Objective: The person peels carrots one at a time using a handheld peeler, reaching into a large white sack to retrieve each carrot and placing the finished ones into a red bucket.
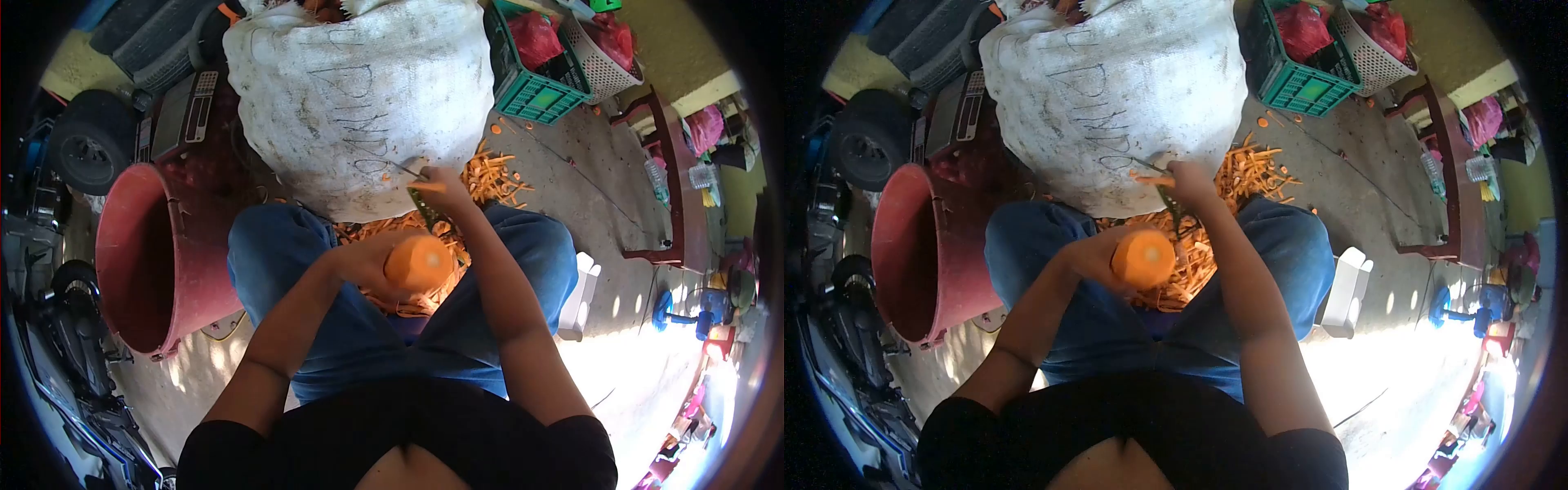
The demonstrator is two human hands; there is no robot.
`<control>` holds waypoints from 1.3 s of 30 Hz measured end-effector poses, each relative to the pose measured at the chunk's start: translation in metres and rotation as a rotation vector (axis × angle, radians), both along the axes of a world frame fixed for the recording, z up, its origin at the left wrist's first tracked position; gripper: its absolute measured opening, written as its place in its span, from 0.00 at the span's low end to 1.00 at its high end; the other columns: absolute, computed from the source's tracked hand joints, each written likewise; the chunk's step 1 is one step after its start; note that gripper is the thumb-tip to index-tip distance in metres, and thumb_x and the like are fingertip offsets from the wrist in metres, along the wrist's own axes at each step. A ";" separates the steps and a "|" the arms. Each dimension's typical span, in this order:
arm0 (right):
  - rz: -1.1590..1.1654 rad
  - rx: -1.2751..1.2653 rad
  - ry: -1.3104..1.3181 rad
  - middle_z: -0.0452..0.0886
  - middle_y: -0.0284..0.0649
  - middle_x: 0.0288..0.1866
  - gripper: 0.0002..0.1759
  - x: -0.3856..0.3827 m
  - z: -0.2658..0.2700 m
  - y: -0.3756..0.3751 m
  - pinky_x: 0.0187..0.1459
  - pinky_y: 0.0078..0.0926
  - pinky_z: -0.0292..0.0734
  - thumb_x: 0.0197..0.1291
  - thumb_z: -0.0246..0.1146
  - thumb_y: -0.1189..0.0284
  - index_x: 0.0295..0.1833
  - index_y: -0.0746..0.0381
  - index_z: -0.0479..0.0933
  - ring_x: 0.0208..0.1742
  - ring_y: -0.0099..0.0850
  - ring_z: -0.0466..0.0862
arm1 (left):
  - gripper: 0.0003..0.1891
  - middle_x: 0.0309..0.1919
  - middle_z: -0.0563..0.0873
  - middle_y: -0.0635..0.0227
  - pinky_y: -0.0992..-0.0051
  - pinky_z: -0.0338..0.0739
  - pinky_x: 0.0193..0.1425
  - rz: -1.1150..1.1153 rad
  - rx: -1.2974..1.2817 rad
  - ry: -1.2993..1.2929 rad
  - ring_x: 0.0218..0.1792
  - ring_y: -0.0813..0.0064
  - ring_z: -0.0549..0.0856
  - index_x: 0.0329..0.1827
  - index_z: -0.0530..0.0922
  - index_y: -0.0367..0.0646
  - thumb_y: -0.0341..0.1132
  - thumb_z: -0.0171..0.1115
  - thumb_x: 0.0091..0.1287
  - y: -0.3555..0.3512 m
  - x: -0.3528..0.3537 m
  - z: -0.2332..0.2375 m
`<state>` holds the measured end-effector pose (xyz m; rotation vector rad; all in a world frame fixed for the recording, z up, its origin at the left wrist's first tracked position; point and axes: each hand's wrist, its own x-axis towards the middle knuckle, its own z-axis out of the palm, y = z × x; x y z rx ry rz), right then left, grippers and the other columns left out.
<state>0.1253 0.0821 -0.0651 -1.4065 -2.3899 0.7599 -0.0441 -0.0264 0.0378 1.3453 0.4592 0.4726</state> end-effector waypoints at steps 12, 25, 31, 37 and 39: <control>-0.020 -0.076 -0.013 0.75 0.52 0.23 0.13 -0.008 0.037 -0.011 0.32 0.38 0.69 0.48 0.55 0.65 0.31 0.65 0.73 0.28 0.48 0.75 | 0.38 0.46 0.71 0.69 0.77 0.64 0.52 0.160 -0.061 0.139 0.48 0.80 0.69 0.55 0.61 0.41 0.28 0.70 0.37 0.005 -0.017 -0.009; -0.121 -0.024 0.096 0.75 0.52 0.24 0.12 0.015 0.081 -0.010 0.33 0.40 0.69 0.48 0.56 0.65 0.31 0.64 0.73 0.30 0.49 0.75 | 0.38 0.45 0.73 0.64 0.78 0.68 0.49 0.453 -0.218 0.212 0.46 0.76 0.73 0.55 0.61 0.35 0.49 0.65 0.45 0.005 -0.041 -0.022; -0.211 0.076 0.171 0.74 0.53 0.23 0.13 0.040 0.101 -0.011 0.32 0.39 0.69 0.49 0.55 0.64 0.30 0.65 0.73 0.28 0.49 0.75 | 0.31 0.35 0.78 0.62 0.86 0.64 0.23 0.936 0.131 -0.036 0.25 0.83 0.73 0.53 0.63 0.38 0.54 0.51 0.55 -0.003 -0.101 0.033; -0.270 -0.041 0.390 0.76 0.47 0.22 0.13 0.049 0.110 -0.013 0.31 0.27 0.68 0.52 0.55 0.66 0.34 0.67 0.73 0.25 0.32 0.76 | 0.26 0.38 0.76 0.61 0.73 0.70 0.40 1.731 0.842 1.115 0.36 0.70 0.76 0.49 0.66 0.37 0.46 0.59 0.53 -0.049 -0.278 0.085; -0.287 -0.047 0.400 0.76 0.45 0.22 0.13 0.048 0.111 -0.014 0.31 0.26 0.68 0.52 0.55 0.66 0.34 0.67 0.73 0.25 0.30 0.76 | 0.27 0.42 0.73 0.58 0.68 0.68 0.46 1.647 0.757 1.666 0.42 0.64 0.74 0.50 0.66 0.38 0.46 0.59 0.52 -0.078 -0.294 0.099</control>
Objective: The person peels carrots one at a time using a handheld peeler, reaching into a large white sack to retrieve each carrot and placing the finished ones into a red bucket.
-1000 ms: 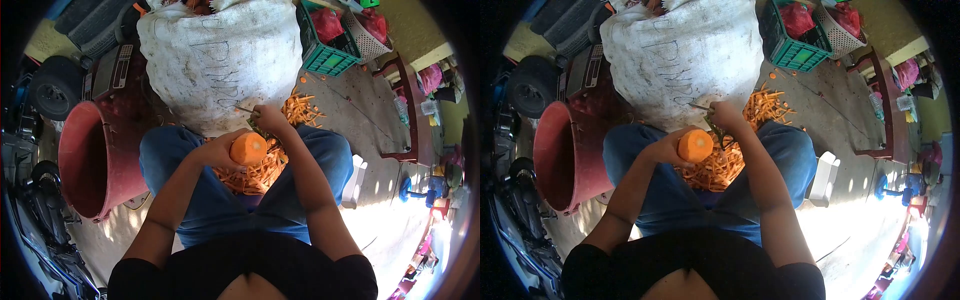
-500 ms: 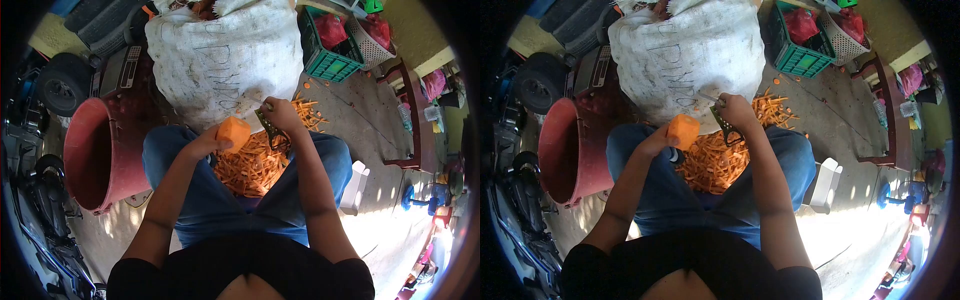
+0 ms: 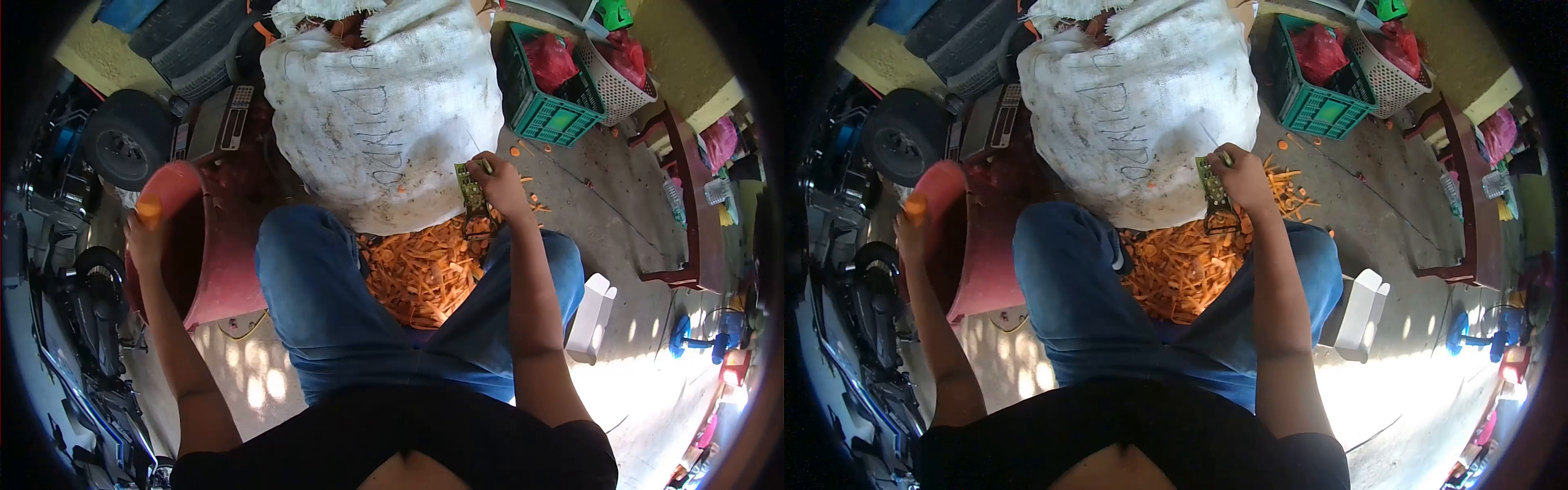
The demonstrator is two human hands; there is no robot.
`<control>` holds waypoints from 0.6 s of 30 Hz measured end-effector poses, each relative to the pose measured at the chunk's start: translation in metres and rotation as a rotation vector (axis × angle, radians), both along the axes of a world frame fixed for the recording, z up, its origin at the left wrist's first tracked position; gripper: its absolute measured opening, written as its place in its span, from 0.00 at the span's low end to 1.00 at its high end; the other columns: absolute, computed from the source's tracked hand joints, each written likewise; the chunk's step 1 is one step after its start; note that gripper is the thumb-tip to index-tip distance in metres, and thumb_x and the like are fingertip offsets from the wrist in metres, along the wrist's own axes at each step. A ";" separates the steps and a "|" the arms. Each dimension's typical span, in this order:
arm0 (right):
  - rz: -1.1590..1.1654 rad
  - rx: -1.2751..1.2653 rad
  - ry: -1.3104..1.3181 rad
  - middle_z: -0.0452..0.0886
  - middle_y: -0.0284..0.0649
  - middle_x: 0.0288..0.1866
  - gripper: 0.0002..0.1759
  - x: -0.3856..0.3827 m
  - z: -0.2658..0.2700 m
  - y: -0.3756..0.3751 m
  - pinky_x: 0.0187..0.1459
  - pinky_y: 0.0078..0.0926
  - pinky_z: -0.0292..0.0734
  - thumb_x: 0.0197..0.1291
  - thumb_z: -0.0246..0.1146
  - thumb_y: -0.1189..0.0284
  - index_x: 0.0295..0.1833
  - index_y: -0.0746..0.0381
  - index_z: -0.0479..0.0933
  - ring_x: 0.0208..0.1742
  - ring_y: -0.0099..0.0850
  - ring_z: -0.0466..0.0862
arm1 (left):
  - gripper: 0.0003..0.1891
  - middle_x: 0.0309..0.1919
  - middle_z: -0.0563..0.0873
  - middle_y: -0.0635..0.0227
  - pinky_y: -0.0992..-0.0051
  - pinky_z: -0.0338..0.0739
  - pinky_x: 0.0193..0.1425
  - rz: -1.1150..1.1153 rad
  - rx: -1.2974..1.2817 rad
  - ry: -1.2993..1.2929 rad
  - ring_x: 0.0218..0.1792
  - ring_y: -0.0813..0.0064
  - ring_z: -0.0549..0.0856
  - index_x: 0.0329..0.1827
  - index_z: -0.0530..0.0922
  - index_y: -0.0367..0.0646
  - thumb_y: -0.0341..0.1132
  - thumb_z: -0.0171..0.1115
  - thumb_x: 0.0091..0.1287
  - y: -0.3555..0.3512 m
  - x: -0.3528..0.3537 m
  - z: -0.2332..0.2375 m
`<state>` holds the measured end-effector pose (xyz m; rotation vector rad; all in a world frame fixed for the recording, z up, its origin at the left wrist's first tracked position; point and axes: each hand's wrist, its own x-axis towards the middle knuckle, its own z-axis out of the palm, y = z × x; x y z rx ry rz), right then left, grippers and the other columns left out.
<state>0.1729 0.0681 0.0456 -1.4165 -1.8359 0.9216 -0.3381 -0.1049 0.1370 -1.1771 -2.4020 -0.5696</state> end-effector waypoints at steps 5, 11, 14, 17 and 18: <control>-0.022 0.054 0.019 0.74 0.51 0.19 0.13 0.003 -0.004 -0.003 0.28 0.31 0.68 0.50 0.56 0.66 0.33 0.66 0.74 0.24 0.42 0.76 | 0.26 0.49 0.68 0.52 0.59 0.63 0.53 -0.012 -0.348 0.263 0.50 0.55 0.69 0.51 0.67 0.41 0.45 0.58 0.52 -0.005 -0.008 -0.007; -0.026 0.085 -0.059 0.72 0.51 0.17 0.12 0.003 -0.002 -0.008 0.26 0.33 0.67 0.50 0.57 0.65 0.32 0.65 0.74 0.22 0.44 0.75 | 0.15 0.43 0.74 0.59 0.67 0.63 0.50 -0.692 -0.019 0.028 0.46 0.59 0.72 0.42 0.72 0.41 0.38 0.57 0.54 0.112 0.083 0.005; -0.027 0.074 -0.036 0.72 0.51 0.17 0.12 0.003 0.002 -0.011 0.26 0.34 0.67 0.49 0.57 0.65 0.32 0.64 0.74 0.22 0.44 0.75 | 0.12 0.44 0.73 0.61 0.68 0.62 0.52 -0.984 -0.013 0.137 0.48 0.60 0.71 0.43 0.71 0.43 0.33 0.54 0.55 0.185 0.129 0.027; -0.024 0.053 -0.090 0.72 0.50 0.17 0.11 0.004 0.003 -0.010 0.26 0.35 0.69 0.49 0.58 0.65 0.33 0.63 0.74 0.23 0.44 0.75 | 0.11 0.47 0.70 0.62 0.67 0.64 0.50 -0.993 -0.154 0.291 0.45 0.58 0.72 0.43 0.71 0.46 0.33 0.51 0.56 0.261 0.151 0.030; -0.008 0.056 -0.111 0.73 0.49 0.17 0.11 0.005 0.002 -0.008 0.27 0.35 0.69 0.48 0.58 0.65 0.33 0.62 0.74 0.23 0.44 0.76 | 0.11 0.47 0.70 0.62 0.67 0.64 0.50 -1.002 -0.149 0.290 0.45 0.58 0.72 0.43 0.71 0.46 0.33 0.51 0.56 0.282 0.157 0.026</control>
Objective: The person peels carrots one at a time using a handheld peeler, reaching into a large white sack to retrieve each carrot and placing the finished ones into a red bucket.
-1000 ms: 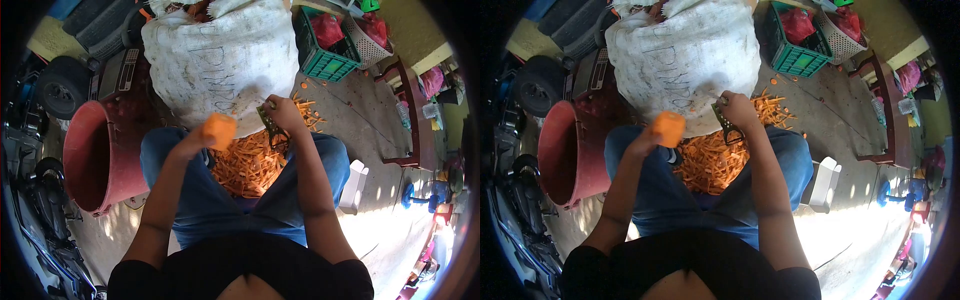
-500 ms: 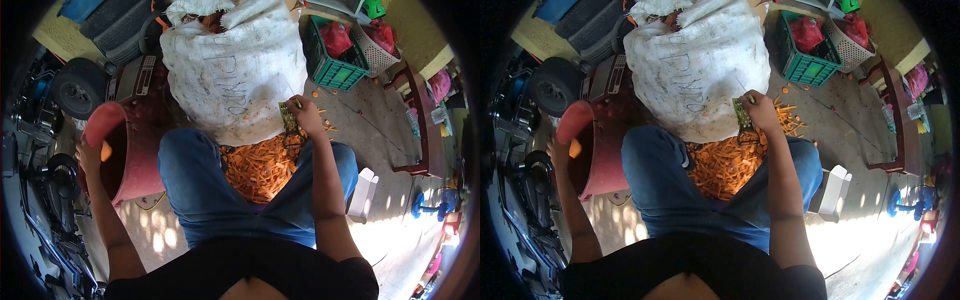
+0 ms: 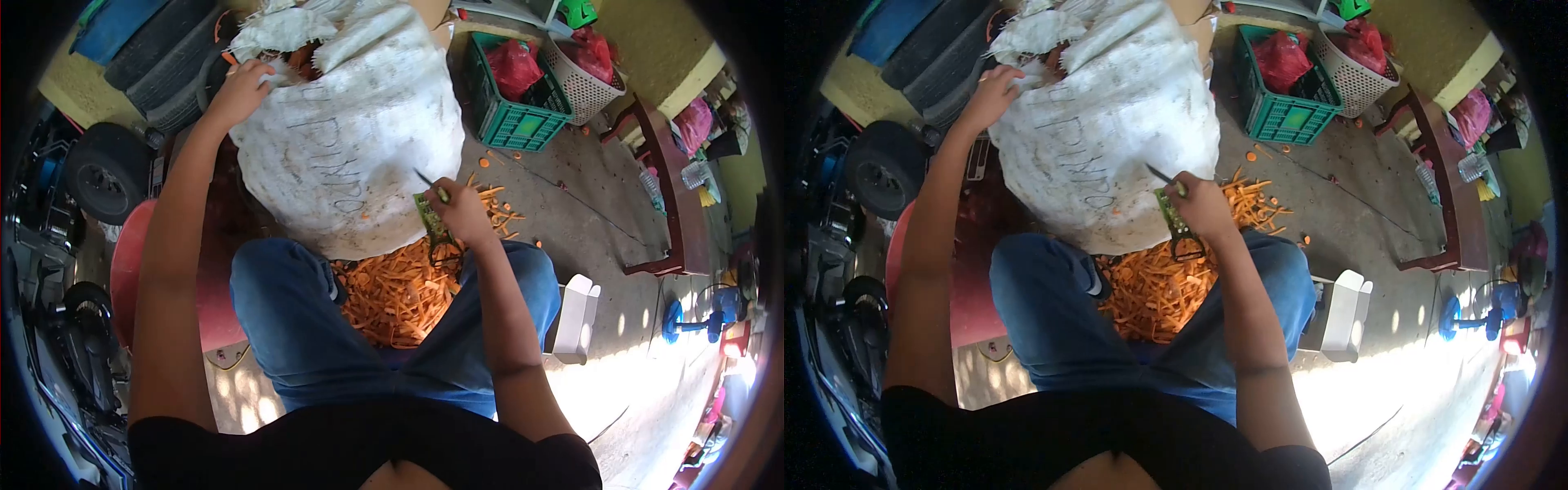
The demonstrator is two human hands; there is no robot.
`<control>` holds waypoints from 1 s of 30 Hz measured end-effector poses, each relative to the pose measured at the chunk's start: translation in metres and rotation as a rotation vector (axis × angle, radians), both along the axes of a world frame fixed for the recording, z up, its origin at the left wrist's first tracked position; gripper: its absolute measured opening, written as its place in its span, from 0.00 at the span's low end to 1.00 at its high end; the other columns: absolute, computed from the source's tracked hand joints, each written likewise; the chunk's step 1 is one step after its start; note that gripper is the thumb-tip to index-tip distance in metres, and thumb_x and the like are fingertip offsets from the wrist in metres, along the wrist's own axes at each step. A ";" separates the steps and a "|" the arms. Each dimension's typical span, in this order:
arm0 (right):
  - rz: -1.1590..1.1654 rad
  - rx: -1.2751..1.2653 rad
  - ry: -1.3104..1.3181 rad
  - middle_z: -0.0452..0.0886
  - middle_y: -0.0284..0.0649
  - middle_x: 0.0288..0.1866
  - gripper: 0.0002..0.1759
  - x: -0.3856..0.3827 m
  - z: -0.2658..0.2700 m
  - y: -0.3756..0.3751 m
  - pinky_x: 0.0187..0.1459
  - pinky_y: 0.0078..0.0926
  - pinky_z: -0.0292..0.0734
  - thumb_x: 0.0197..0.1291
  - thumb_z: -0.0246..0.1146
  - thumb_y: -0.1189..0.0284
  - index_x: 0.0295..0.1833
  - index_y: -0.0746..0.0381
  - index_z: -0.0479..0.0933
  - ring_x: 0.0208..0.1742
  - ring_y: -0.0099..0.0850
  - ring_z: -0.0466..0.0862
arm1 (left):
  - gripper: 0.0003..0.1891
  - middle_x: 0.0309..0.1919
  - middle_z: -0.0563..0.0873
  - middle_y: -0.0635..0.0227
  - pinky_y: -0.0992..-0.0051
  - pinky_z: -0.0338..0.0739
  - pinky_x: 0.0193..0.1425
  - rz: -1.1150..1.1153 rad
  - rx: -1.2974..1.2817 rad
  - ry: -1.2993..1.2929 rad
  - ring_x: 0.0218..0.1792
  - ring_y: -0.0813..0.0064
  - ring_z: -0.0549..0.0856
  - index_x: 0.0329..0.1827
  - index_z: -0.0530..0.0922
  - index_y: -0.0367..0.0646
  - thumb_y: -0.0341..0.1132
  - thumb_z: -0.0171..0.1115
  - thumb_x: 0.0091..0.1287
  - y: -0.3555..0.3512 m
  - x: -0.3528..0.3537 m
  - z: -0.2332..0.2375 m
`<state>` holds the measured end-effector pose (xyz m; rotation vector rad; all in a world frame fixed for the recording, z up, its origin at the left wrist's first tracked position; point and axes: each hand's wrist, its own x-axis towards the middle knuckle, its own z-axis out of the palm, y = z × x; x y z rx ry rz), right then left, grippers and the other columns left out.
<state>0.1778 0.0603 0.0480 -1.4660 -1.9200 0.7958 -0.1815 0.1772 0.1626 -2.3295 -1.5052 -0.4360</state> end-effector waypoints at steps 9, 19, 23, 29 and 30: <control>-0.052 0.019 0.005 0.74 0.50 0.20 0.11 0.004 -0.003 0.022 0.28 0.37 0.69 0.47 0.58 0.65 0.32 0.62 0.73 0.26 0.47 0.75 | 0.19 0.41 0.77 0.57 0.71 0.65 0.48 0.391 -0.817 -0.089 0.42 0.62 0.75 0.53 0.67 0.43 0.33 0.46 0.58 0.157 0.005 -0.078; 0.012 0.032 0.054 0.73 0.50 0.19 0.11 0.003 0.000 0.026 0.28 0.39 0.69 0.48 0.57 0.65 0.32 0.62 0.71 0.25 0.47 0.75 | 0.16 0.39 0.78 0.56 0.70 0.67 0.46 0.653 -0.380 0.046 0.40 0.62 0.76 0.48 0.69 0.41 0.35 0.46 0.58 0.180 0.058 -0.078; 0.027 0.109 0.061 0.70 0.47 0.13 0.10 0.002 -0.002 0.026 0.21 0.30 0.66 0.50 0.58 0.68 0.33 0.63 0.74 0.16 0.39 0.73 | 0.15 0.38 0.78 0.56 0.70 0.67 0.45 0.643 -0.318 0.069 0.40 0.62 0.76 0.46 0.70 0.40 0.36 0.46 0.58 0.177 0.059 -0.077; 0.040 0.118 0.038 0.70 0.47 0.13 0.09 0.000 -0.005 0.026 0.21 0.31 0.66 0.50 0.57 0.68 0.34 0.63 0.73 0.15 0.39 0.72 | 0.15 0.37 0.78 0.55 0.70 0.68 0.43 0.566 -0.287 0.092 0.39 0.62 0.77 0.44 0.72 0.39 0.37 0.46 0.58 0.175 0.062 -0.071; 0.037 0.117 0.039 0.70 0.47 0.13 0.09 0.001 -0.004 0.025 0.21 0.31 0.66 0.50 0.57 0.68 0.34 0.63 0.73 0.15 0.39 0.72 | 0.14 0.37 0.78 0.55 0.70 0.68 0.43 0.538 -0.290 0.096 0.39 0.62 0.77 0.43 0.72 0.39 0.37 0.46 0.58 0.173 0.063 -0.070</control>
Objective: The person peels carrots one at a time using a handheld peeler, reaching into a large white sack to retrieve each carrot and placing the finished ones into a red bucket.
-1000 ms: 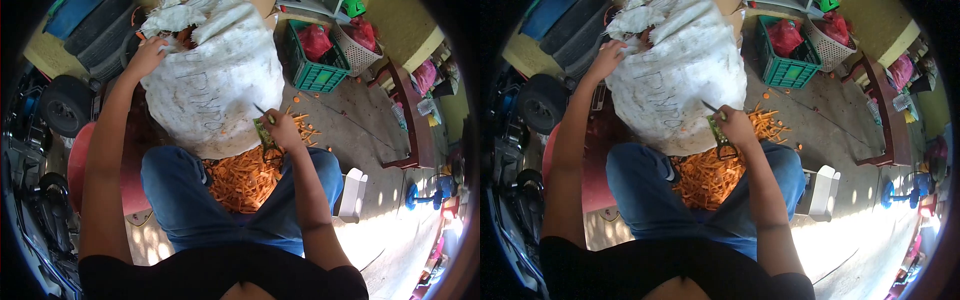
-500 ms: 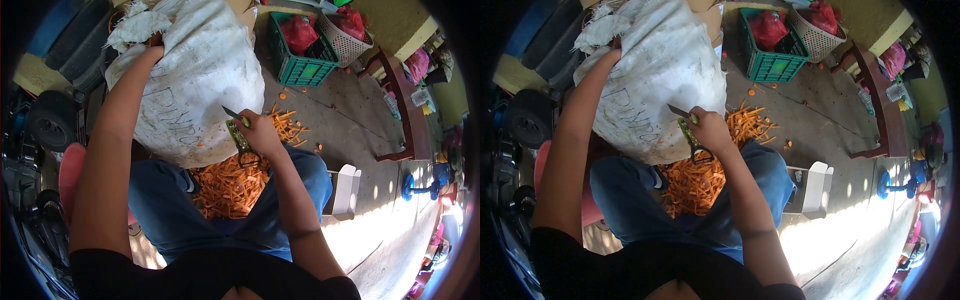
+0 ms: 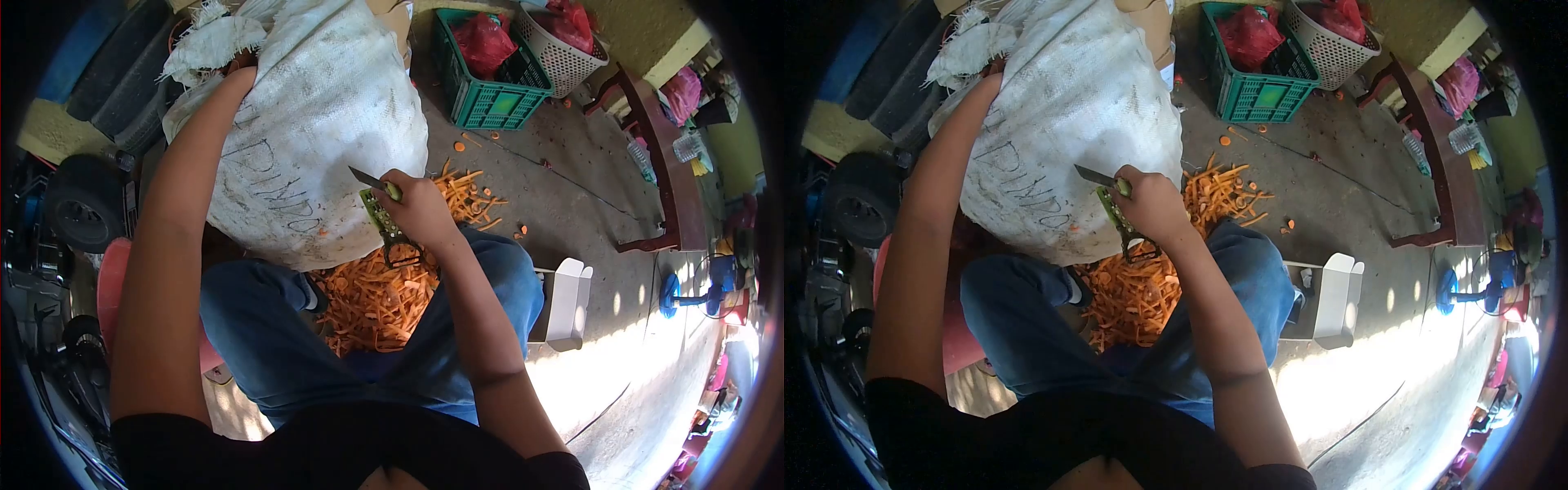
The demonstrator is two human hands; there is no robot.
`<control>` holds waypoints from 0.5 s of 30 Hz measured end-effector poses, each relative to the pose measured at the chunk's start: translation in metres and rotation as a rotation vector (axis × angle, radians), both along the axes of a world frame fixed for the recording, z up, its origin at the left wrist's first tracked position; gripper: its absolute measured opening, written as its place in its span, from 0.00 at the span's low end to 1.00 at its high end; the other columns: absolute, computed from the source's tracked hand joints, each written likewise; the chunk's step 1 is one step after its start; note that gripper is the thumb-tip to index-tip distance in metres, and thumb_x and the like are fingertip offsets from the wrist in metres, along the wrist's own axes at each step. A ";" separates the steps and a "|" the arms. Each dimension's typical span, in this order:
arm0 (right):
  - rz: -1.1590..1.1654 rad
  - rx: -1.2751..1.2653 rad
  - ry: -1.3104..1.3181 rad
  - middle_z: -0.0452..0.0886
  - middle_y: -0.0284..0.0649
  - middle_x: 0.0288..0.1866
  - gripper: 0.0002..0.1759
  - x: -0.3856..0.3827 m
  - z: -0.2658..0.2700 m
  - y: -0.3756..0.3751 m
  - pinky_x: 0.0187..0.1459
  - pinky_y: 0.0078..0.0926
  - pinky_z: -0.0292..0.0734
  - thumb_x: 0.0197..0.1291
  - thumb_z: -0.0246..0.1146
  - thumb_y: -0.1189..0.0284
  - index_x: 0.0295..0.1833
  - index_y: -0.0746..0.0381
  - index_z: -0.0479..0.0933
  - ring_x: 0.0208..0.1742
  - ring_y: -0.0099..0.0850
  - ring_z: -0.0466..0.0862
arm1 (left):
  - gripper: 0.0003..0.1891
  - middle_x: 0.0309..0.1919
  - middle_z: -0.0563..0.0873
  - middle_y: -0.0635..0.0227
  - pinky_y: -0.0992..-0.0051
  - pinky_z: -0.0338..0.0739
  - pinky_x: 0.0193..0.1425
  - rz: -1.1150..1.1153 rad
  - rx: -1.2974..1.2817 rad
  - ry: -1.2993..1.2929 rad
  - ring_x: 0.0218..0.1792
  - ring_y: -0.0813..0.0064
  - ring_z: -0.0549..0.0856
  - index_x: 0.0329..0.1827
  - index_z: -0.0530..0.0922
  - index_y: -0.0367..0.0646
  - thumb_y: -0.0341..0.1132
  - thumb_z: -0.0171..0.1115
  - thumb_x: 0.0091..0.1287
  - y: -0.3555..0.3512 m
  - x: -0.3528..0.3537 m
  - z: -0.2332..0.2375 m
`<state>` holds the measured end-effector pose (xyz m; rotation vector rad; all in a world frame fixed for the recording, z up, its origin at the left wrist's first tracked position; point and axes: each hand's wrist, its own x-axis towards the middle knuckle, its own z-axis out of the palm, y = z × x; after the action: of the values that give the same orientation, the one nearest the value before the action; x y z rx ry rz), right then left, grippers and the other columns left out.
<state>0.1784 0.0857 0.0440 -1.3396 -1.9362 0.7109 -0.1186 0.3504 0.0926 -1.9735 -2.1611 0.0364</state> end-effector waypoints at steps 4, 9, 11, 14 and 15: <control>0.002 -0.085 -0.020 0.74 0.49 0.20 0.11 -0.003 0.005 -0.002 0.29 0.38 0.70 0.47 0.57 0.65 0.33 0.60 0.71 0.26 0.46 0.76 | 0.14 0.36 0.79 0.55 0.70 0.69 0.42 -0.138 -0.024 0.005 0.38 0.62 0.78 0.41 0.73 0.38 0.38 0.46 0.58 -0.009 0.005 0.003; 0.021 -0.087 -0.062 0.74 0.49 0.21 0.11 -0.006 0.001 -0.004 0.29 0.38 0.70 0.47 0.57 0.65 0.33 0.60 0.71 0.27 0.46 0.76 | 0.15 0.35 0.79 0.54 0.69 0.69 0.41 -0.340 -0.047 -0.004 0.37 0.62 0.78 0.39 0.74 0.37 0.38 0.46 0.58 -0.027 0.016 0.005; -0.013 -0.042 -0.065 0.74 0.49 0.20 0.10 -0.006 0.002 -0.004 0.29 0.39 0.70 0.47 0.57 0.65 0.32 0.61 0.71 0.26 0.46 0.75 | 0.15 0.35 0.79 0.54 0.69 0.70 0.41 -0.424 -0.042 -0.023 0.37 0.62 0.78 0.38 0.75 0.37 0.39 0.46 0.58 -0.035 0.019 0.009; -0.028 -0.024 -0.008 0.73 0.50 0.19 0.10 -0.001 0.008 -0.004 0.29 0.39 0.69 0.47 0.57 0.65 0.30 0.62 0.71 0.26 0.47 0.75 | 0.15 0.34 0.80 0.54 0.69 0.70 0.40 -0.554 -0.005 -0.067 0.36 0.62 0.79 0.36 0.75 0.36 0.39 0.46 0.58 -0.055 0.023 0.019; -0.028 -0.050 0.044 0.73 0.51 0.19 0.11 0.000 0.008 -0.003 0.29 0.39 0.69 0.47 0.57 0.65 0.30 0.63 0.72 0.25 0.48 0.75 | 0.16 0.34 0.80 0.54 0.69 0.70 0.40 -0.600 0.018 -0.087 0.36 0.62 0.79 0.36 0.76 0.36 0.39 0.46 0.58 -0.062 0.024 0.024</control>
<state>0.1784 0.0832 0.0524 -1.3669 -1.8725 0.7733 -0.0946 0.2886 0.1166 -2.5606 -1.5163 -0.1646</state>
